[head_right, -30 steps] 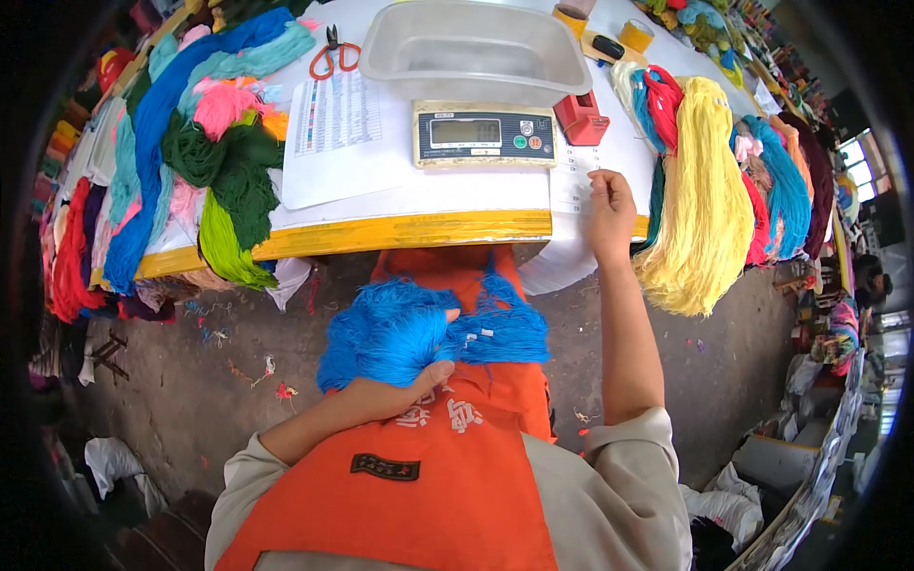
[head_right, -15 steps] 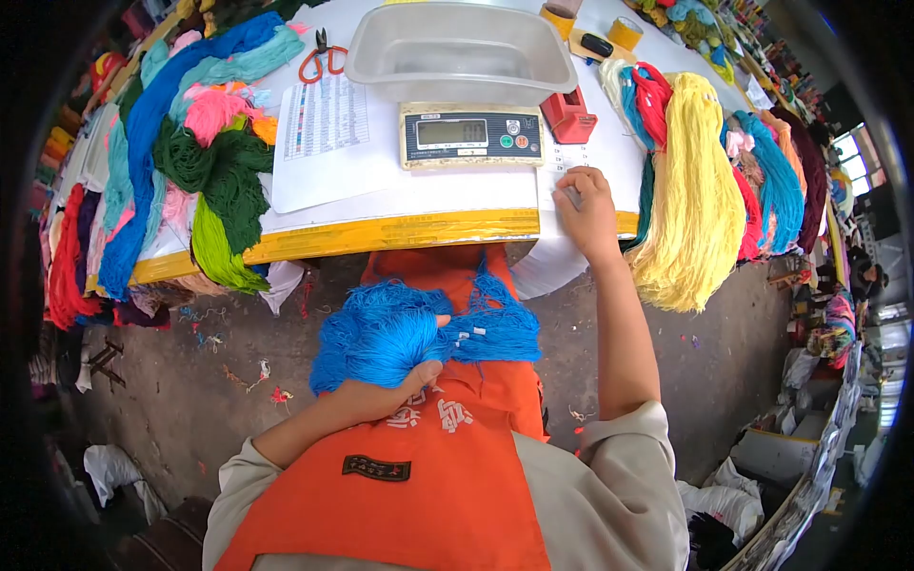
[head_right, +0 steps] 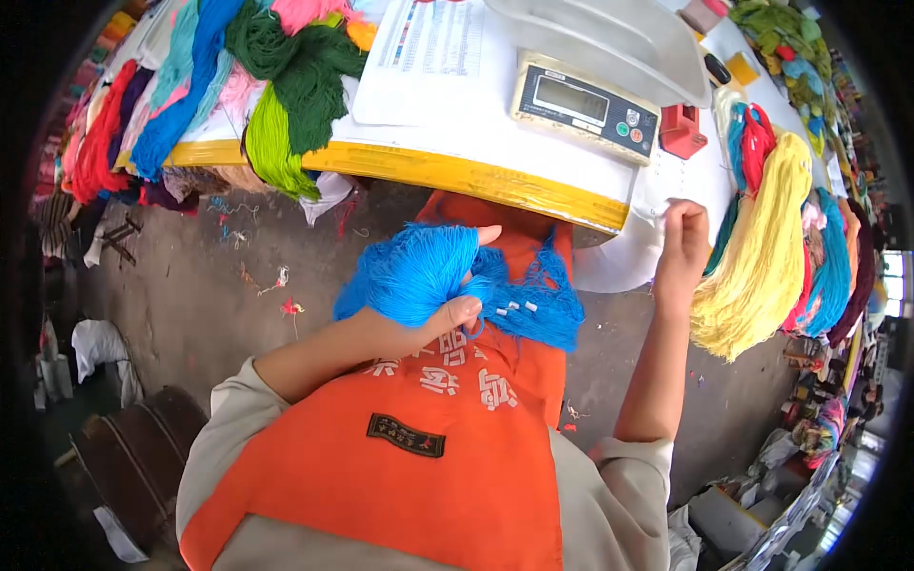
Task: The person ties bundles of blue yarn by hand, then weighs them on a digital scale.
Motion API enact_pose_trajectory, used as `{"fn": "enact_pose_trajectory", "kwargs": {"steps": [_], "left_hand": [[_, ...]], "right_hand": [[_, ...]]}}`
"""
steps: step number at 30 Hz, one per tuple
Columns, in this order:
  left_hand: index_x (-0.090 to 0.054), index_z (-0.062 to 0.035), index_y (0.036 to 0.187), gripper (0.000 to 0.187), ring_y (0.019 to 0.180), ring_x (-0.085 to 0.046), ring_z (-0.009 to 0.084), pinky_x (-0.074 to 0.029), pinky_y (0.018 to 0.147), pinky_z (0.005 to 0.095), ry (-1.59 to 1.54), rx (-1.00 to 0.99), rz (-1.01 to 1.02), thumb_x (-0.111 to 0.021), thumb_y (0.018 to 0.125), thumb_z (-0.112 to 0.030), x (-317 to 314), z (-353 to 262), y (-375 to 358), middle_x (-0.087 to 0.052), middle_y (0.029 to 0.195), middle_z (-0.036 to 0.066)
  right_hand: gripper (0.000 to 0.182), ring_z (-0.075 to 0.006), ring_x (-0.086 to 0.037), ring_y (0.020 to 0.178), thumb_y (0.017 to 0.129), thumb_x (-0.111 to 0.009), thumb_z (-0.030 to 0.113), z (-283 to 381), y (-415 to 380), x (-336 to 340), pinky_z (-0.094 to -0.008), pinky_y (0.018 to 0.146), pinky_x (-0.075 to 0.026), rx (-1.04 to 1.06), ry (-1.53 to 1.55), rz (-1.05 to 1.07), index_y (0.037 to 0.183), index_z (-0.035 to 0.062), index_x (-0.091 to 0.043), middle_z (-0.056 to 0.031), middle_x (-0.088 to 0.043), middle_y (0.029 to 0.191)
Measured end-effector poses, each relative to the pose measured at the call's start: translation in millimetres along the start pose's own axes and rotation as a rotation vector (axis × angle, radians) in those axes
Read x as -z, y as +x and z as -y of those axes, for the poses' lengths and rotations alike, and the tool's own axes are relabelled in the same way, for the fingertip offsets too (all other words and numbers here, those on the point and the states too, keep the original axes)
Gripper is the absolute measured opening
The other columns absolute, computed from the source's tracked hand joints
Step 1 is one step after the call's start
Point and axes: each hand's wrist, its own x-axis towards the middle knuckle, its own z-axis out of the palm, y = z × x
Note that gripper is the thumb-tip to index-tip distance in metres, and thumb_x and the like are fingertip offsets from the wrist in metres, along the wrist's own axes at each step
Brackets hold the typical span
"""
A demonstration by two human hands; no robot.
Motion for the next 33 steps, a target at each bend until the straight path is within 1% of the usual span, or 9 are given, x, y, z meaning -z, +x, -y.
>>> {"fn": "enact_pose_trajectory", "kwargs": {"steps": [2, 4, 6, 8, 11, 14, 20, 24, 33], "left_hand": [[-0.040, -0.0037, 0.149, 0.061, 0.079, -0.058, 0.0121, -0.048, 0.074, 0.0288, -0.049, 0.016, -0.003, -0.064, 0.095, -0.015, 4.2, 0.1, 4.7, -0.057, 0.086, 0.003], [-0.043, -0.0042, 0.147, 0.063, 0.083, -0.060, 0.0180, -0.048, 0.076, 0.0332, 0.135, -0.077, 0.009, -0.067, 0.091, -0.020, 5.7, -4.8, 9.3, -0.060, 0.092, 0.007], [-0.043, -0.0040, 0.147, 0.063, 0.092, -0.063, 0.0226, -0.049, 0.083, 0.0353, 0.406, -0.144, 0.064, -0.067, 0.092, -0.021, 6.6, -10.4, 13.9, -0.064, 0.105, 0.011], [-0.044, -0.0024, 0.145, 0.062, 0.111, -0.063, 0.0316, -0.048, 0.096, 0.0402, 0.527, -0.192, 0.074, -0.067, 0.091, -0.024, 0.0, -2.4, 13.6, -0.062, 0.129, 0.017], [-0.043, -0.0014, 0.146, 0.061, 0.110, -0.063, 0.0302, -0.049, 0.094, 0.0389, 0.478, -0.217, -0.003, -0.065, 0.091, -0.018, -0.7, 8.6, 10.5, -0.062, 0.127, 0.017], [-0.041, -0.0012, 0.147, 0.063, 0.109, -0.063, 0.0305, -0.050, 0.093, 0.0379, 0.204, -0.105, -0.090, -0.065, 0.090, -0.015, -2.6, 10.0, 5.1, -0.062, 0.127, 0.018], [-0.026, -0.0019, 0.154, 0.072, 0.076, -0.062, 0.0107, -0.052, 0.073, 0.0283, 0.326, -0.124, -0.055, -0.061, 0.091, -0.002, 6.9, -7.5, 5.0, -0.066, 0.088, 0.004], [-0.039, -0.0026, 0.148, 0.065, 0.075, -0.064, 0.0136, -0.052, 0.071, 0.0304, 0.065, -0.125, -0.090, -0.064, 0.089, -0.002, 8.4, -6.1, 3.2, -0.067, 0.087, 0.007], [-0.067, -0.0068, 0.106, 0.022, 0.079, -0.067, 0.0292, -0.052, 0.068, 0.0353, 0.440, -0.345, -0.177, -0.074, 0.085, -0.009, 10.6, 1.8, 8.5, -0.068, 0.085, 0.011]], "right_hand": [[0.002, -0.0139, -0.054, 0.096, 0.098, -0.057, 0.005, 60.0, -29.7, -16.0, -0.0285, 0.091, -0.042, -0.043, 0.053, 0.384, 0.099, 0.0065, -0.056, -0.0046, -0.059, 0.098], [0.009, -0.0210, -0.058, 0.092, 0.091, -0.064, 0.006, 111.7, -39.9, -39.1, -0.0339, 0.090, -0.044, 0.323, -0.178, 0.754, 0.095, 0.0084, -0.057, -0.0065, -0.060, 0.095], [0.011, -0.0249, -0.061, 0.088, 0.082, -0.065, 0.010, 131.6, -38.8, -61.5, -0.0354, 0.086, -0.045, 0.730, -0.304, 0.822, 0.091, 0.0099, -0.058, -0.0059, -0.061, 0.093], [0.013, -0.0242, -0.061, 0.088, 0.079, -0.065, 0.011, 140.9, -43.1, -75.2, -0.0362, 0.086, -0.045, 0.772, -0.360, 0.785, 0.091, 0.0105, -0.058, -0.0052, -0.063, 0.093], [0.017, -0.0253, -0.062, 0.088, 0.080, -0.067, 0.011, 136.0, -45.6, -87.4, -0.0371, 0.087, -0.045, 0.850, -0.391, 0.755, 0.095, 0.0102, -0.059, -0.0044, -0.065, 0.095], [0.015, -0.0226, -0.062, 0.092, 0.098, -0.059, 0.013, 120.4, -71.7, -103.7, -0.0353, 0.089, -0.046, 0.153, 0.125, 0.549, 0.110, 0.0045, -0.055, -0.0099, -0.063, 0.100], [0.024, -0.0103, -0.059, 0.082, 0.100, -0.055, 0.010, 121.3, -77.3, -103.2, -0.0261, 0.078, -0.047, -0.259, 0.339, 0.915, 0.122, 0.0031, -0.051, -0.0034, -0.061, 0.091], [0.026, -0.0065, -0.058, 0.078, 0.099, -0.054, 0.007, 119.1, -77.2, -101.1, -0.0246, 0.074, -0.045, -0.242, 0.262, 0.893, 0.125, 0.0033, -0.049, -0.0007, -0.061, 0.084], [0.027, -0.0028, -0.041, 0.064, 0.098, -0.053, -0.002, 122.9, -79.0, -107.9, -0.0205, 0.061, -0.034, -0.112, 0.251, 0.622, 0.124, 0.0028, -0.049, 0.0039, -0.046, 0.068]]}}
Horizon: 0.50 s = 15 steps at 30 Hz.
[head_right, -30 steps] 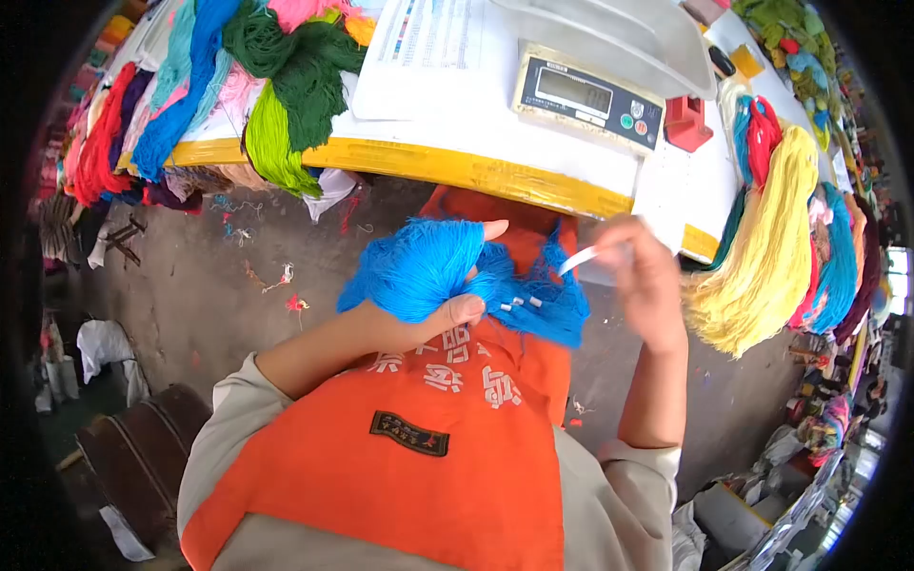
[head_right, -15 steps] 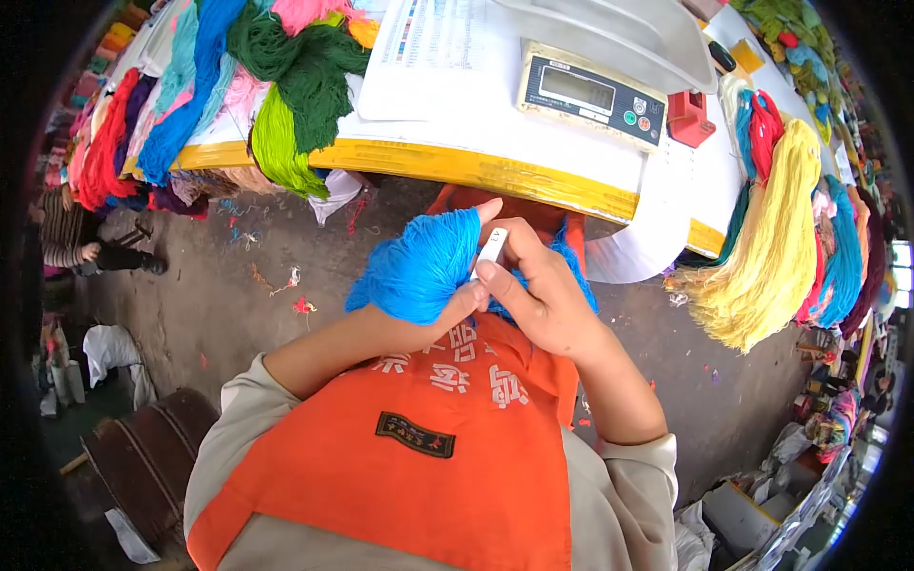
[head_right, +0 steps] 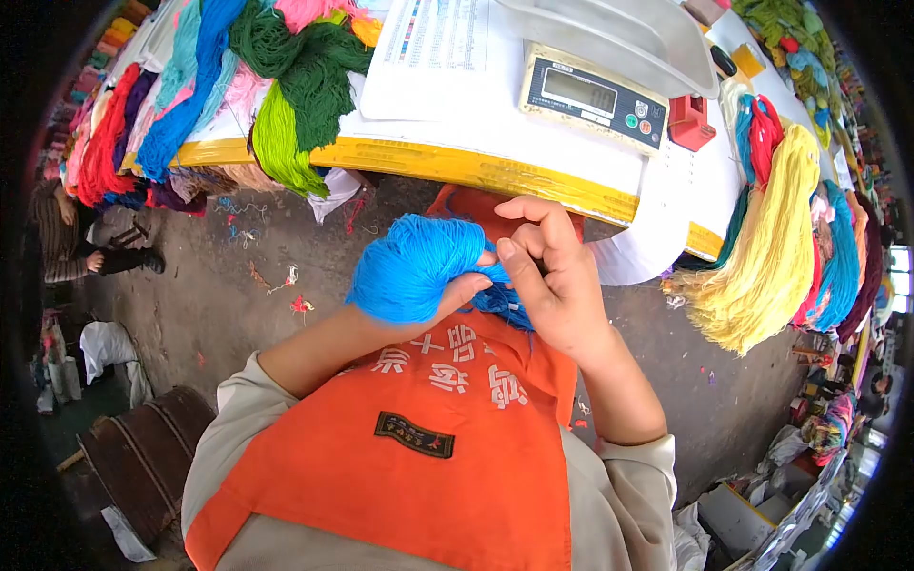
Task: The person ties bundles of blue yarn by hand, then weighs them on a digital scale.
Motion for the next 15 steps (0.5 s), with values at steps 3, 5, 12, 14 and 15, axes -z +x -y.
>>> {"fn": "enact_pose_trajectory", "kwargs": {"steps": [3, 5, 12, 14, 15], "left_hand": [[-0.066, -0.0082, 0.095, 0.013, 0.079, -0.065, 0.0300, -0.051, 0.067, 0.0382, 0.111, -0.013, -0.032, -0.073, 0.086, -0.014, 4.8, -4.5, 5.9, -0.067, 0.084, 0.009], [-0.064, -0.0085, 0.091, 0.014, 0.077, -0.064, 0.0295, -0.050, 0.065, 0.0403, 0.182, 0.052, 0.041, -0.071, 0.089, -0.020, 8.8, -6.0, 9.8, -0.066, 0.082, 0.009], [-0.060, -0.0075, 0.085, 0.015, 0.059, -0.055, 0.0213, -0.043, 0.054, 0.0344, -0.048, 0.021, 0.050, -0.065, 0.092, -0.020, 11.8, 8.6, 10.0, -0.058, 0.068, 0.006], [-0.057, -0.0091, 0.080, 0.015, 0.052, -0.043, 0.0114, -0.033, 0.047, 0.0270, -0.617, 0.487, 0.268, -0.064, 0.090, -0.018, 21.9, -1.1, 13.0, -0.049, 0.062, 0.001], [-0.057, -0.0091, 0.080, 0.015, 0.052, -0.043, 0.0114, -0.033, 0.047, 0.0270, -0.619, 0.487, 0.263, -0.064, 0.090, -0.018, 21.4, 0.5, 12.6, -0.049, 0.062, 0.001]], "right_hand": [[0.023, -0.0024, -0.040, 0.063, 0.098, -0.053, -0.002, -2.7, 1.3, 0.6, -0.0206, 0.059, -0.033, 0.064, -0.026, 0.002, 0.120, 0.0027, -0.051, 0.0037, -0.046, 0.067], [0.022, -0.0025, -0.041, 0.064, 0.097, -0.054, -0.003, -0.5, 0.9, 3.4, -0.0207, 0.059, -0.033, 0.048, -0.034, 0.006, 0.118, 0.0028, -0.051, 0.0036, -0.046, 0.067], [0.028, -0.0126, -0.056, 0.069, 0.084, -0.059, -0.009, 15.6, 6.2, 18.9, -0.0259, 0.059, -0.042, 0.273, -0.182, 0.253, 0.108, 0.0048, -0.057, -0.0024, -0.058, 0.080], [0.034, -0.0214, -0.061, 0.074, 0.074, -0.061, -0.014, 22.9, 8.7, 19.6, -0.0294, 0.060, -0.045, 0.308, -0.257, 0.371, 0.102, 0.0066, -0.063, -0.0070, -0.063, 0.086], [0.034, -0.0214, -0.061, 0.074, 0.074, -0.061, -0.014, 19.2, 9.7, 18.7, -0.0294, 0.060, -0.045, 0.308, -0.257, 0.377, 0.102, 0.0066, -0.063, -0.0070, -0.063, 0.086]]}}
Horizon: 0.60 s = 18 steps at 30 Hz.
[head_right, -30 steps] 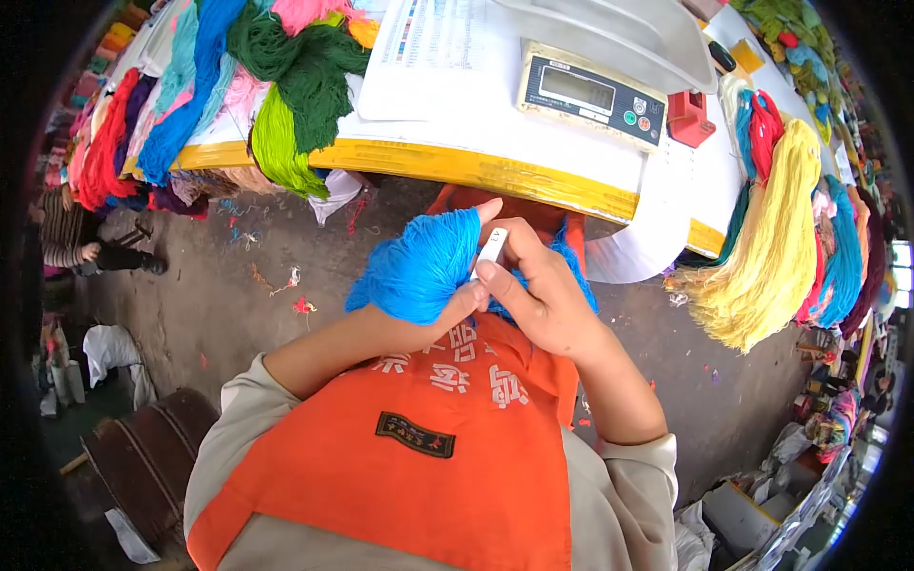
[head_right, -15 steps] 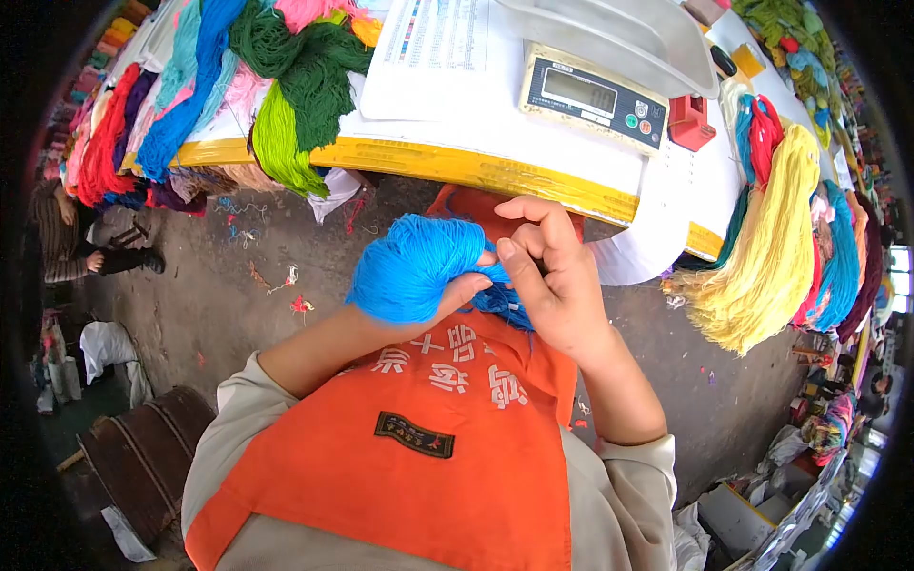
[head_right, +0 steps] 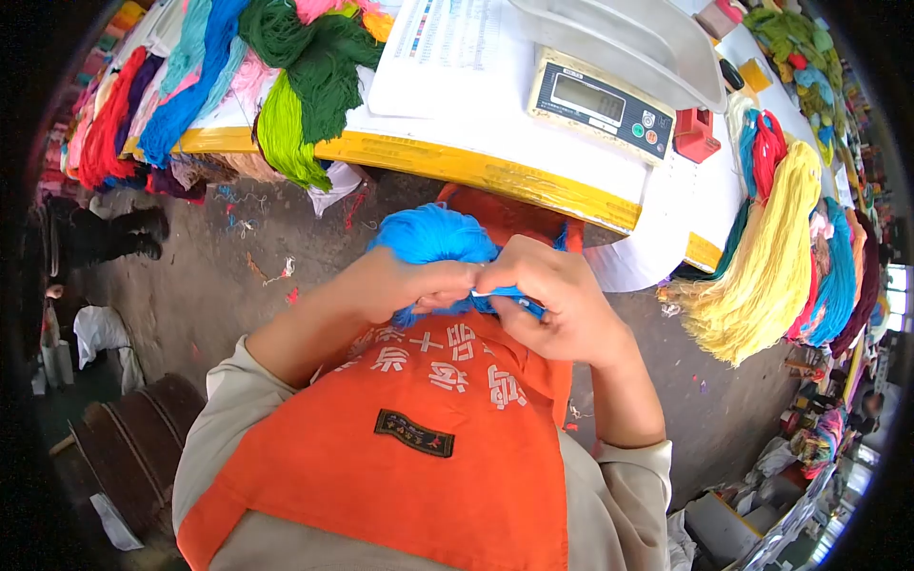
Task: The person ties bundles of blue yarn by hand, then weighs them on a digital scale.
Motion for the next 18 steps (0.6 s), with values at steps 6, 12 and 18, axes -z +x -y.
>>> {"fn": "enact_pose_trajectory", "kwargs": {"steps": [6, 12, 18], "left_hand": [[-0.049, -0.0130, 0.064, 0.026, 0.050, -0.037, 0.0059, -0.026, 0.045, 0.0233, -0.467, 0.348, 0.151, -0.063, 0.086, -0.017, 3.8, -5.7, -0.1, -0.046, 0.059, -0.004], [-0.054, -0.0091, 0.066, 0.024, 0.048, -0.041, 0.0079, -0.031, 0.044, 0.0249, -0.539, 0.315, 0.202, -0.061, 0.088, -0.015, 1.8, 5.1, 1.0, -0.050, 0.059, -0.002], [-0.068, -0.0021, 0.094, 0.012, 0.060, -0.061, 0.0175, -0.047, 0.055, 0.0320, 0.303, -0.423, -0.211, -0.062, 0.090, -0.012, -14.2, 11.0, -0.6, -0.066, 0.072, 0.008]], "right_hand": [[0.028, -0.0234, -0.062, 0.074, 0.074, -0.068, -0.011, -2.3, 3.8, 1.4, -0.0313, 0.061, -0.046, 0.108, 0.076, 0.032, 0.096, 0.0056, -0.066, -0.0069, -0.064, 0.085], [0.019, -0.0213, -0.063, 0.071, 0.080, -0.073, -0.003, -12.5, 0.8, -5.6, -0.0301, 0.061, -0.047, 0.152, 0.034, -0.006, 0.096, 0.0047, -0.066, -0.0068, -0.065, 0.084], [0.014, -0.0075, -0.061, 0.069, 0.089, -0.071, -0.001, -10.5, -11.1, -30.8, -0.0221, 0.062, -0.047, -0.120, 0.219, -0.444, 0.097, 0.0033, -0.060, -0.0031, -0.066, 0.079]]}}
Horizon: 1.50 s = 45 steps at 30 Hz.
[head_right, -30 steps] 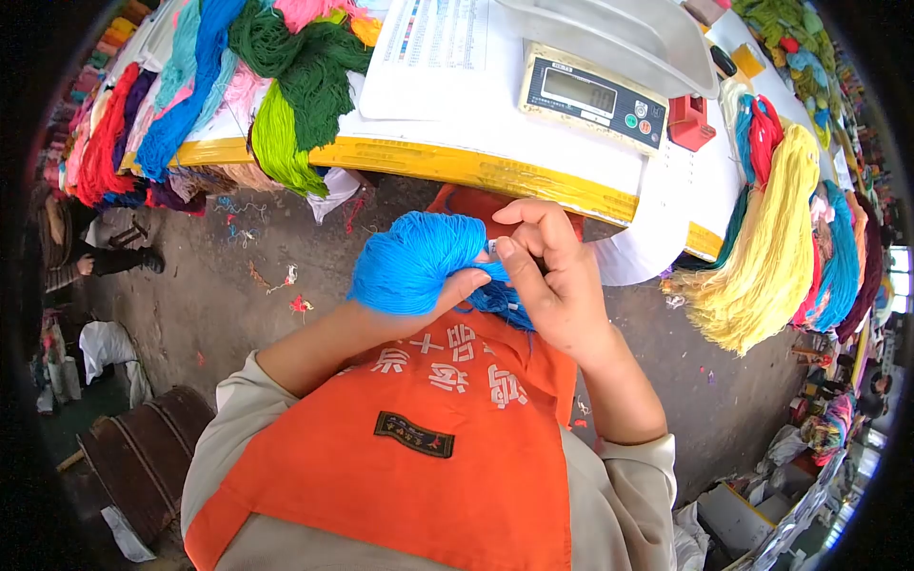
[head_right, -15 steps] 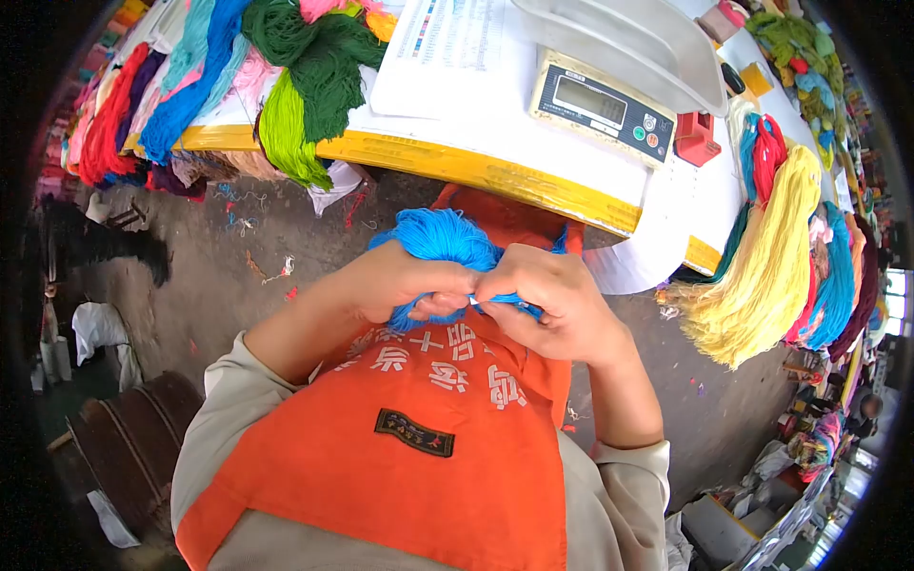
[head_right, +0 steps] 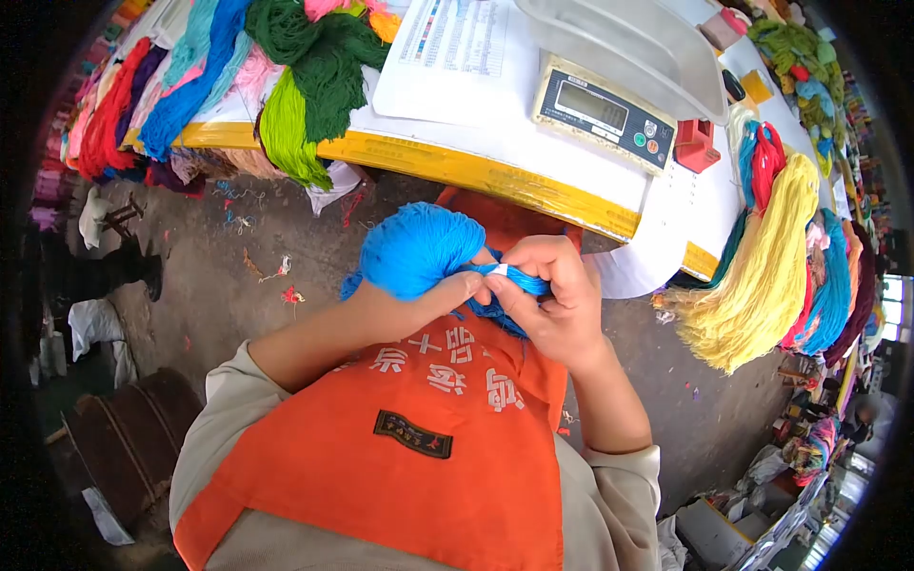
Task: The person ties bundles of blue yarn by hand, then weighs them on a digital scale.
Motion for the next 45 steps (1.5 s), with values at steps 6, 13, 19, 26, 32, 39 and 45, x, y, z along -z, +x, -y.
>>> {"fn": "enact_pose_trajectory", "kwargs": {"steps": [6, 13, 19, 26, 32, 39, 45], "left_hand": [[-0.070, -0.0083, 0.095, 0.009, 0.073, -0.065, 0.0333, -0.050, 0.064, 0.0379, 0.336, -0.027, 0.025, -0.067, 0.088, -0.013, 4.3, -6.7, -0.2, -0.068, 0.083, 0.013], [-0.068, -0.0070, 0.092, 0.010, 0.074, -0.065, 0.0322, -0.049, 0.064, 0.0391, 0.532, -0.134, 0.063, -0.066, 0.090, -0.017, 0.8, 13.6, -10.6, -0.067, 0.083, 0.013], [-0.066, -0.0078, 0.098, 0.010, 0.077, -0.064, 0.0312, -0.049, 0.065, 0.0368, 0.244, 0.006, 0.196, -0.065, 0.088, -0.007, -0.6, 49.0, -15.9, -0.066, 0.090, 0.013], [-0.065, -0.0023, 0.099, 0.016, 0.072, -0.064, 0.0198, -0.049, 0.067, 0.0299, 0.064, 0.072, -0.125, -0.068, 0.091, -0.016, 2.3, -1.5, -4.2, -0.066, 0.086, 0.009], [-0.066, -0.0032, 0.096, 0.015, 0.076, -0.066, 0.0201, -0.050, 0.065, 0.0313, 0.343, -0.114, -0.053, -0.070, 0.092, -0.017, 3.7, 8.9, -3.2, -0.069, 0.084, 0.008], [-0.069, -0.0054, 0.092, 0.018, 0.069, -0.062, 0.0227, -0.048, 0.063, 0.0334, 0.280, -0.023, 0.071, -0.070, 0.091, -0.023, 19.7, 12.6, 0.1, -0.068, 0.080, 0.008], [-0.067, 0.0014, 0.097, 0.041, 0.041, -0.042, 0.0080, -0.030, 0.038, 0.0225, -0.625, 0.176, 0.065, -0.061, 0.097, -0.039, 151.8, -18.6, -37.2, -0.060, 0.063, 0.007]], "right_hand": [[0.017, -0.0041, -0.056, 0.067, 0.090, -0.069, -0.003, -4.6, -3.7, 3.4, -0.0188, 0.061, -0.042, 0.058, -0.124, 0.057, 0.100, 0.0029, -0.057, -0.0008, -0.063, 0.076], [0.008, -0.0019, -0.043, 0.060, 0.095, -0.064, 0.007, 9.3, 2.0, -2.9, -0.0184, 0.054, -0.032, -0.387, 0.299, -0.025, 0.099, 0.0052, -0.057, 0.0047, -0.054, 0.074], [0.011, -0.0026, -0.035, 0.056, 0.099, -0.059, 0.014, -1.2, 0.5, 8.1, -0.0221, 0.049, -0.025, -0.721, 0.600, 0.235, 0.092, 0.0057, -0.058, 0.0034, -0.047, 0.068], [0.007, -0.0036, -0.052, 0.072, 0.099, -0.060, 0.009, 10.0, -6.0, -7.6, -0.0202, 0.064, -0.042, -0.202, -0.083, 0.040, 0.095, 0.0035, -0.058, 0.0001, -0.057, 0.077], [0.006, -0.0045, -0.055, 0.070, 0.098, -0.058, 0.004, 5.9, -3.7, -6.6, -0.0199, 0.061, -0.043, -0.243, 0.111, 0.034, 0.102, 0.0038, -0.054, -0.0025, -0.062, 0.083], [0.013, -0.0034, -0.047, 0.065, 0.098, -0.058, 0.007, 14.0, -1.5, 9.9, -0.0195, 0.057, -0.036, -0.496, 0.424, 0.219, 0.109, 0.0051, -0.053, -0.0018, -0.060, 0.085], [0.038, -0.0048, -0.051, 0.070, 0.085, -0.078, 0.041, 6.2, -38.3, 129.7, -0.0206, 0.063, -0.039, -0.453, -0.035, 0.188, 0.092, 0.0062, -0.065, 0.0042, -0.059, 0.080]]}}
